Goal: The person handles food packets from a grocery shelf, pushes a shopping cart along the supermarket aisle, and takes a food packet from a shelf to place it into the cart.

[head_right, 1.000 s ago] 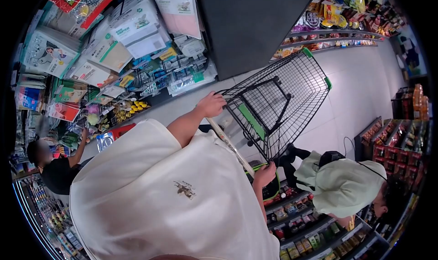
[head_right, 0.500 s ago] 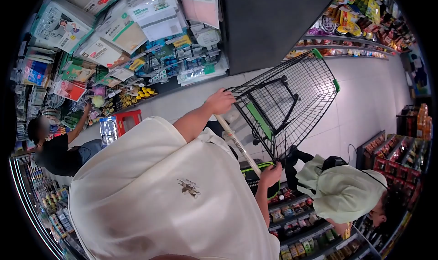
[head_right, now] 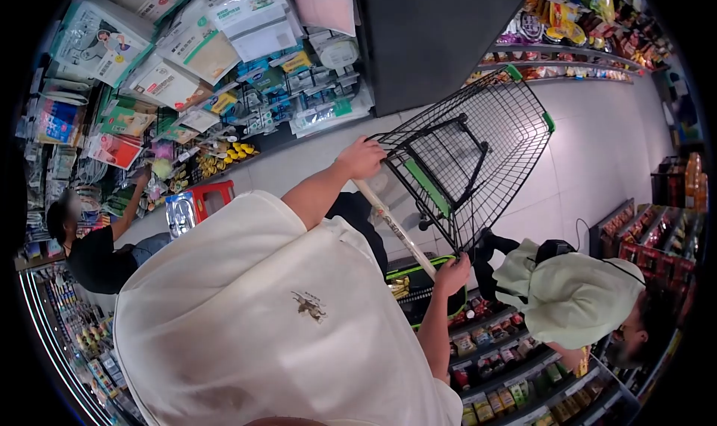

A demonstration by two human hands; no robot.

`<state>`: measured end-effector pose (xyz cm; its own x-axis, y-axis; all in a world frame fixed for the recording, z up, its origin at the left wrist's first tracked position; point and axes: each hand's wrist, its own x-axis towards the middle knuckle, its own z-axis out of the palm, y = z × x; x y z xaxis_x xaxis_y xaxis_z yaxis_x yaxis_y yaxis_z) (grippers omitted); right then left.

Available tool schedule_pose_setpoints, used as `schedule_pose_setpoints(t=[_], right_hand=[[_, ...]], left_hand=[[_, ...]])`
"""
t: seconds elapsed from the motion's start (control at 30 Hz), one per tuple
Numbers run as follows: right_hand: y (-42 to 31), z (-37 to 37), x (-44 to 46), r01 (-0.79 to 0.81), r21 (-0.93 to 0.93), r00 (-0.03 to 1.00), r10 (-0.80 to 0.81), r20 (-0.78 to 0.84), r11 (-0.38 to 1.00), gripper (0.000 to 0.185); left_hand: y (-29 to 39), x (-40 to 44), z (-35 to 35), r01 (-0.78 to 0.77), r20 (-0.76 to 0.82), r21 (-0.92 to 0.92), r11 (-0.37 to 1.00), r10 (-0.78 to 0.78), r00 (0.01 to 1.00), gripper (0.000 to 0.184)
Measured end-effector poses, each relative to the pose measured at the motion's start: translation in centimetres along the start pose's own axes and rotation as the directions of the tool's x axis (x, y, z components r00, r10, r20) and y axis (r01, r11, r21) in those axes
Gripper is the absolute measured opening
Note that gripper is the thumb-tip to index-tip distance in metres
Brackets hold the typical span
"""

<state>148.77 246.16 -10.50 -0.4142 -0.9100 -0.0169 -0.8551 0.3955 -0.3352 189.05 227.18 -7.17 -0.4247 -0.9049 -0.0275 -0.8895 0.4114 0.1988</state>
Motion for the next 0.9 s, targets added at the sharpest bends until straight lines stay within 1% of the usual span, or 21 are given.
schedule_pose_setpoints(t=[0.1,0.2,0.3,0.4,0.43,0.53,0.57,0.67,0.77,0.87,0.9], right_hand=[[-0.2,0.0,0.2,0.004,-0.006,1.000,-0.004,-0.007,1.000,0.031],[-0.3,0.5,0.1,0.008,-0.022,1.000,-0.008,-0.030,1.000,0.030],[-1.1,0.8,0.7,0.010,-0.034,0.998,-0.012,-0.060,0.999,0.029],[-1.8,0.5,0.8,-0.010,0.002,0.999,0.010,-0.048,1.000,0.029],[-2.1,0.1,0.7,-0.029,0.016,0.999,0.029,-0.031,0.999,0.030],[-2.3,0.2,0.4,-0.018,0.001,0.998,0.018,-0.066,1.000,0.031],[-1.9,0.5,0.5,-0.012,0.011,0.998,0.013,-0.069,1.000,0.031],[-2.0,0.3,0.0,-0.064,0.050,0.998,0.065,-0.017,0.997,0.031],[-2.1,0.8,-0.7,-0.053,0.004,0.998,0.054,-0.019,0.999,0.033],[-3.2,0.9,-1.6,-0.074,-0.036,0.997,0.074,-0.005,0.997,0.032],[-3.5,1.1,-1.9,-0.084,-0.036,0.996,0.084,0.006,0.996,0.031]], left_hand=[[-0.1,0.3,-0.1,-0.015,-0.021,0.014,1.000,0.016,1.000,0.032],[-0.5,1.0,-0.7,0.003,0.085,0.007,1.000,-0.004,0.996,0.038],[-1.5,2.1,-0.8,-0.026,0.057,-0.015,1.000,0.026,0.998,0.036],[-1.7,2.6,-0.8,-0.019,0.053,0.003,1.000,0.019,0.998,0.034],[-1.6,2.5,-0.8,-0.027,0.026,0.007,1.000,0.026,0.999,0.032],[-1.0,1.7,-1.6,0.017,0.049,-0.023,1.000,-0.016,0.999,0.029],[-1.7,1.7,0.3,-0.020,-0.048,-0.033,0.999,0.019,0.999,0.027],[-1.8,1.0,0.7,-0.027,-0.035,0.000,1.000,0.027,0.999,0.026],[-2.0,0.4,-0.2,-0.020,0.032,0.006,1.000,0.019,0.999,0.026],[-2.7,-0.4,-0.5,-0.027,0.011,0.008,1.000,0.027,1.000,0.026],[-3.0,-0.6,-0.7,-0.027,0.029,0.002,1.000,0.027,0.999,0.026]])
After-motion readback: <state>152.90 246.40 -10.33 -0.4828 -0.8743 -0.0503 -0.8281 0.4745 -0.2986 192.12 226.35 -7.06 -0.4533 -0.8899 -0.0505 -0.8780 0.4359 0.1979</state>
